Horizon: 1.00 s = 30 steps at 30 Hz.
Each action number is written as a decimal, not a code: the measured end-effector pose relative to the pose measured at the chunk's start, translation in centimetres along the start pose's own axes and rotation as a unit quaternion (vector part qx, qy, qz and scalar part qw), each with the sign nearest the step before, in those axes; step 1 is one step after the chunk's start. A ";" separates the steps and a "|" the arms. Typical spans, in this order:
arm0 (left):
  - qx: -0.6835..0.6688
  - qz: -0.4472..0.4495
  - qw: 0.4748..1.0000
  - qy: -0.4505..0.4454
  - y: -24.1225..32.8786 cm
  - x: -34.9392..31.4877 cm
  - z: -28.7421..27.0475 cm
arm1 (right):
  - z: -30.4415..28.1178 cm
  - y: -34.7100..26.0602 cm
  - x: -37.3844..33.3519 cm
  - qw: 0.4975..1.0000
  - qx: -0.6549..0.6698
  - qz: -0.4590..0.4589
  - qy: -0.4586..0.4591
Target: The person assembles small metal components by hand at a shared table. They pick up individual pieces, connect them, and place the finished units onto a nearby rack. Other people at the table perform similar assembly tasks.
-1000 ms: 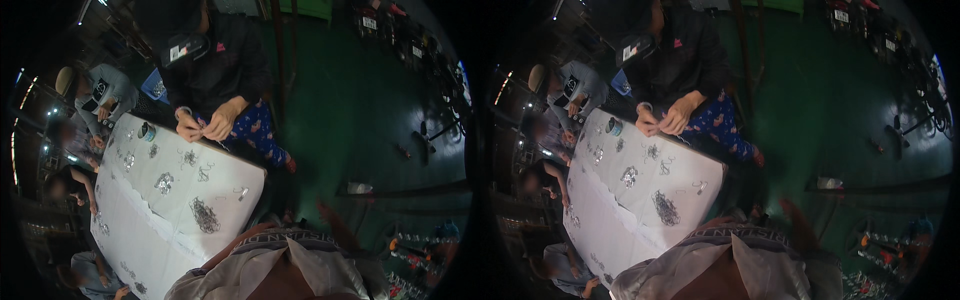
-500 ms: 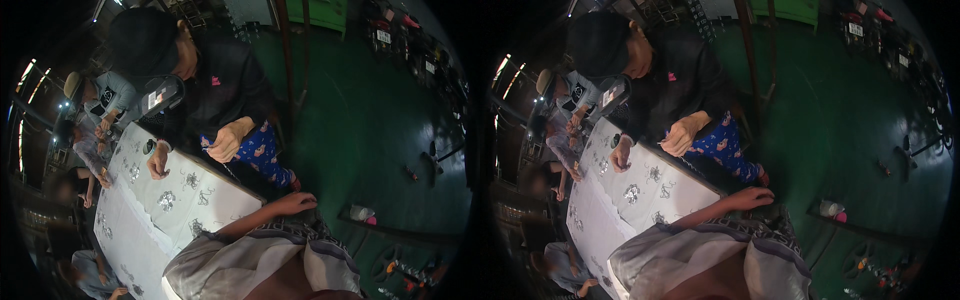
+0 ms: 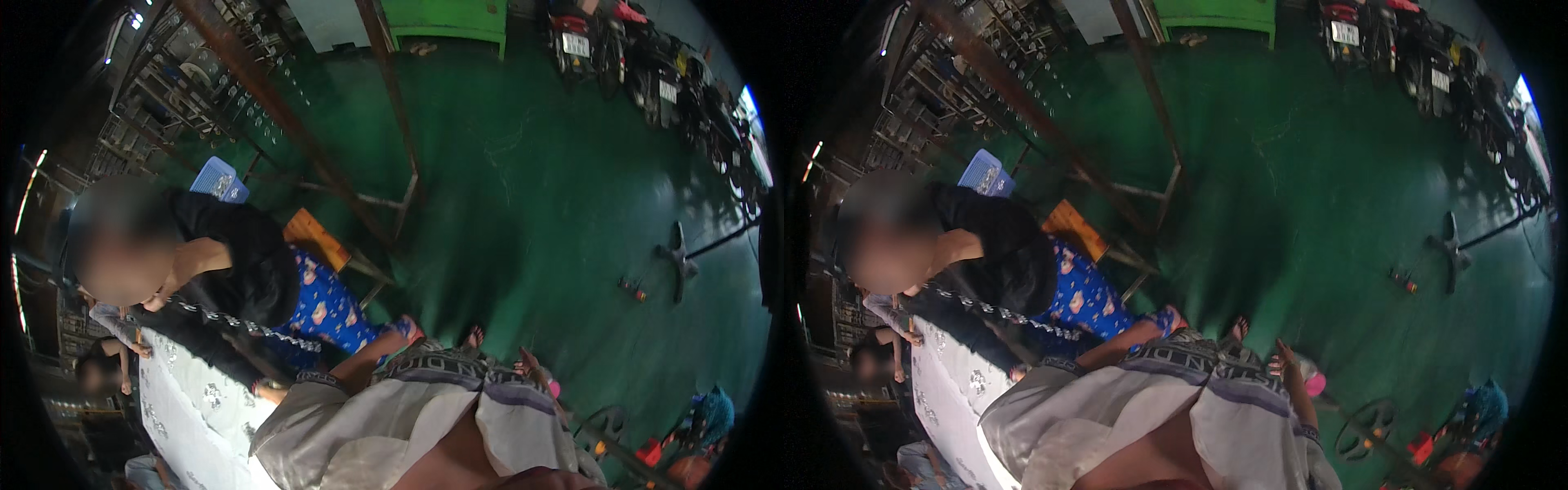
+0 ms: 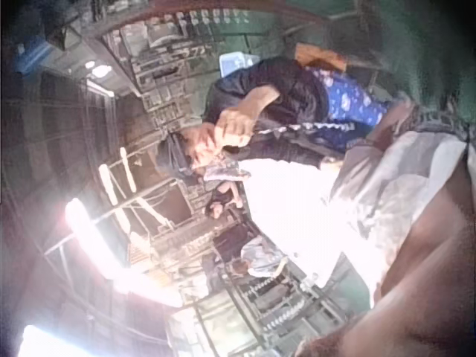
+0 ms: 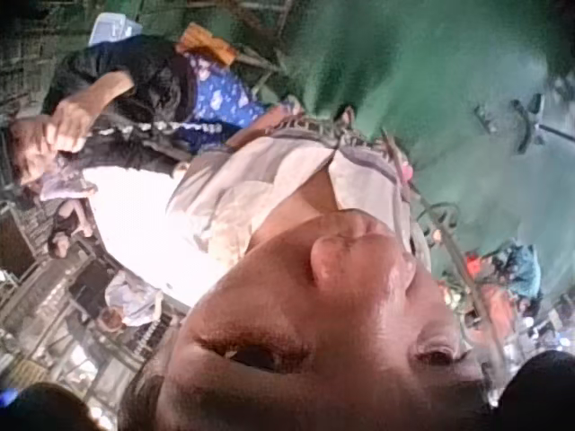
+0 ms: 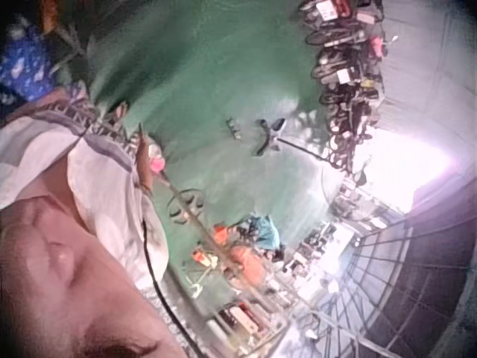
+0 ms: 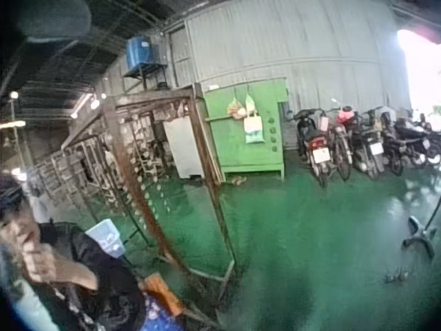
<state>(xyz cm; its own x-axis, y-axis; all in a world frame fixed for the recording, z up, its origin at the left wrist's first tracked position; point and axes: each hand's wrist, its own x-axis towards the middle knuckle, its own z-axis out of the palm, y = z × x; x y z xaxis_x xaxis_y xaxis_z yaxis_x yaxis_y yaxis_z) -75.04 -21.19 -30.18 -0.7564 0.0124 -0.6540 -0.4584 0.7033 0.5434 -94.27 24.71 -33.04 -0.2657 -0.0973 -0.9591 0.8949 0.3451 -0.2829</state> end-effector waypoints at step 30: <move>-0.119 -0.044 0.947 0.296 12.5 55.6 -46.6 | -1.4 -82.0 22.7 0.950 -0.308 -0.052 -0.003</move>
<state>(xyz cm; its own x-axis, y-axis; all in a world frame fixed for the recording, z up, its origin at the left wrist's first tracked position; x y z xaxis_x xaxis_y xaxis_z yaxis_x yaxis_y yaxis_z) -144.58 -44.86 -35.20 -0.8072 -0.4893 -0.3300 -0.5701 0.5015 0.6508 -174.17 -4.48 -31.60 -0.3373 -0.1649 -0.9268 0.4840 0.8140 -0.3210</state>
